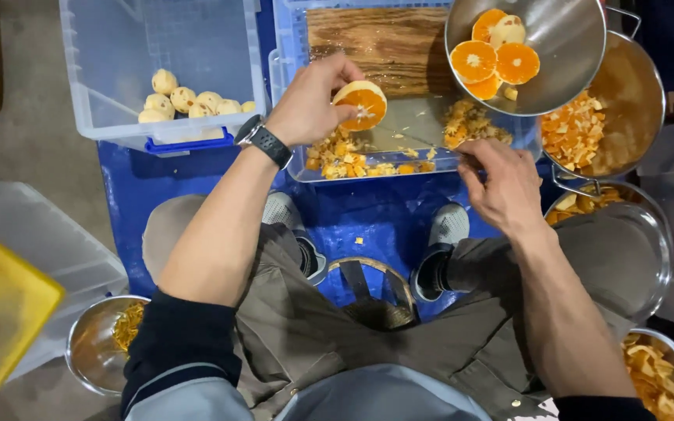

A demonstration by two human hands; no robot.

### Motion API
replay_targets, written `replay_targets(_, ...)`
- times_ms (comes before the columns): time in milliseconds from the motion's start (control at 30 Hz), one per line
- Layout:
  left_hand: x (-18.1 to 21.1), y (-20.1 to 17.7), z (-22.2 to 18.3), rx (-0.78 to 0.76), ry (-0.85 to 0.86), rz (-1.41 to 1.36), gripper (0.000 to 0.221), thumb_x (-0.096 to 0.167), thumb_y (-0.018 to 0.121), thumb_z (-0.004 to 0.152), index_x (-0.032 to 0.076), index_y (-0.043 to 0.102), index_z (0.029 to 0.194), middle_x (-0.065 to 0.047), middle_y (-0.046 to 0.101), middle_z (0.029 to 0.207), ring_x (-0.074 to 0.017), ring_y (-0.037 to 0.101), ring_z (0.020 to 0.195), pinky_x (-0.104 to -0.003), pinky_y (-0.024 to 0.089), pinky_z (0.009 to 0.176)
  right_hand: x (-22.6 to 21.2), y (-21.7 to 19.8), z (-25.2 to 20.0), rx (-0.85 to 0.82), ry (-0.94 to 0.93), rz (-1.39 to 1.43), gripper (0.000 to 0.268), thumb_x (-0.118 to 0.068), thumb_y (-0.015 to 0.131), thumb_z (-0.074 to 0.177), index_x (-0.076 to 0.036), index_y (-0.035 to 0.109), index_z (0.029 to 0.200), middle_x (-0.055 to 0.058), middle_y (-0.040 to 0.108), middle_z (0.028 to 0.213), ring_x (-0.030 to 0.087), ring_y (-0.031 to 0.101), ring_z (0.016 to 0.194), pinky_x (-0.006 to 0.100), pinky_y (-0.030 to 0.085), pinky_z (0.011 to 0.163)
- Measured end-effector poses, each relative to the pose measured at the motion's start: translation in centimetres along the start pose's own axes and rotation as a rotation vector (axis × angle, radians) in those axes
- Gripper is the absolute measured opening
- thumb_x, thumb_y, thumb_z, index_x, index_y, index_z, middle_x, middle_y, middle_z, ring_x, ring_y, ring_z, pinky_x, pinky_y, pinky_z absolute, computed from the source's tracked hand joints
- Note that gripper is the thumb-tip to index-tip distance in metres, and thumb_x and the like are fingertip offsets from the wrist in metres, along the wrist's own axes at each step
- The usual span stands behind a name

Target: Slicing oranges in half and extracting the fruit segments into a metal bowl using a knife.

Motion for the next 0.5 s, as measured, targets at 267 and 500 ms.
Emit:
replay_targets(267,-1.2,0.0,0.7,0.075,0.05,-0.062,0.031,0.004,0.077,0.087,0.013,0.058,0.11,-0.006,0.07,0.111,-0.0177,0.071,0.097,-0.031,0.063,0.078,0.0,-0.9,-0.3,0.072,0.074,0.049,0.025,-0.019,0.06,0.104,-0.003,0.066,0.124,0.016,0.072,0.113,0.033,0.068,0.095,0.05,0.051,0.08)
replay_targets(500,-0.9,0.5,0.4,0.047,0.047,-0.125,0.034,0.006,0.079,0.087,0.013,0.057,0.112,-0.005,0.07,0.108,-0.0157,0.07,0.093,-0.028,0.061,0.077,-0.2,-1.0,-0.5,0.013,0.223,0.086,0.028,-0.024,0.059,0.103,-0.008,0.064,0.125,0.012,0.071,0.11,0.036,0.066,0.097,0.051,0.048,0.078)
Point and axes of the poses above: each hand's wrist, its own z-axis towards the middle knuckle, its own y-axis out of the palm, x = y × z, the point moved 2 cm from there along z, towards the middle knuckle
